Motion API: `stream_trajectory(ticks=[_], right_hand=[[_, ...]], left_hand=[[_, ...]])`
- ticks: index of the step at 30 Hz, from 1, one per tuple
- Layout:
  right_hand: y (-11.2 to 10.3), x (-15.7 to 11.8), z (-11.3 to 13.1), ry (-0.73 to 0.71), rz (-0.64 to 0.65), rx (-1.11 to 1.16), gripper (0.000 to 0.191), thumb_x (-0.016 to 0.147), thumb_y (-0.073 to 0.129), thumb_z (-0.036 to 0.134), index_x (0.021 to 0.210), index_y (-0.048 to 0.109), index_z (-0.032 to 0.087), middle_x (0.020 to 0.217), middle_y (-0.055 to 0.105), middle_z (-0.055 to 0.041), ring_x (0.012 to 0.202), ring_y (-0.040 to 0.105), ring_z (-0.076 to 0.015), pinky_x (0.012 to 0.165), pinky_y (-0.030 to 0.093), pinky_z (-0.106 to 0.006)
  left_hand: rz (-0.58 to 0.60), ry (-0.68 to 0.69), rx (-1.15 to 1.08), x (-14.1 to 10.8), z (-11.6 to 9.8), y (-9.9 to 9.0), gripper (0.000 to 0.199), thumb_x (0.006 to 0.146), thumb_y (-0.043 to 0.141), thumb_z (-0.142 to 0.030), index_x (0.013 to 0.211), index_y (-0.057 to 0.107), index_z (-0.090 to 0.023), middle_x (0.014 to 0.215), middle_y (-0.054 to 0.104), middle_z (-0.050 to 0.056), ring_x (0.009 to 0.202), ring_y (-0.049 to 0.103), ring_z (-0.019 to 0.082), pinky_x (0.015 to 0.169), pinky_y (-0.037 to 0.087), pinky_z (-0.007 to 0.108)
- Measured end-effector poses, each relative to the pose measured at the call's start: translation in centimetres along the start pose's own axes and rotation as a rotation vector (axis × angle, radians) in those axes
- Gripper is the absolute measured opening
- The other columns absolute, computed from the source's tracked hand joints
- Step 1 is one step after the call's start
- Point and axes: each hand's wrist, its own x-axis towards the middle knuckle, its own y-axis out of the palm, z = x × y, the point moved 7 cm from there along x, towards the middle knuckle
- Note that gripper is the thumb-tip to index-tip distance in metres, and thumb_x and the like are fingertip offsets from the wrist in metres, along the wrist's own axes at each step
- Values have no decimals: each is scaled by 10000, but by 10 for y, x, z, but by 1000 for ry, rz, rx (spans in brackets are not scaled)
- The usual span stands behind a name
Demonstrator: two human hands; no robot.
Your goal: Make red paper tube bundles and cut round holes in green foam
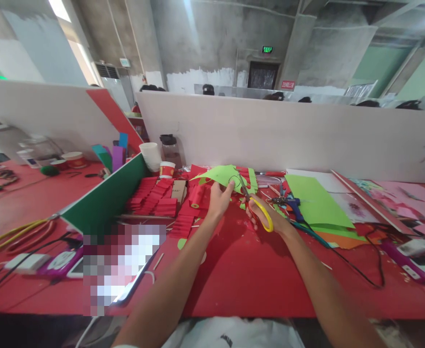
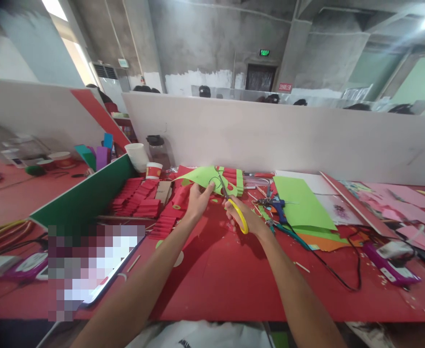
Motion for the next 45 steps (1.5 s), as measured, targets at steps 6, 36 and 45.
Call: stream_trajectory(ticks=[6, 36, 45], right_hand=[[3, 3, -5, -20, -16, -24, 423, 909, 469, 638, 1075, 475, 250, 679, 472, 62, 420, 469, -88, 390, 435, -213], [12, 9, -10, -92, -229, -110, 419, 891, 498, 644, 1024, 513, 247, 551, 472, 68, 352, 454, -106, 318, 396, -209], [18, 10, -14, -92, -219, -94, 416, 880, 508, 649, 966, 464, 244, 512, 421, 104, 325, 457, -102, 335, 411, -215]], left_hand=[[43, -69, -50, 0, 5, 6, 356, 741, 747, -424, 894, 686, -109, 879, 726, 99, 759, 655, 201, 705, 496, 299], [6, -68, -83, 3, 5, 1, 297, 743, 727, -377, 863, 683, -108, 805, 719, 73, 710, 651, 179, 661, 500, 268], [-6, -118, -105, 2, 10, 2, 334, 750, 729, -432, 857, 666, -122, 713, 682, 50, 693, 640, 181, 658, 499, 272]])
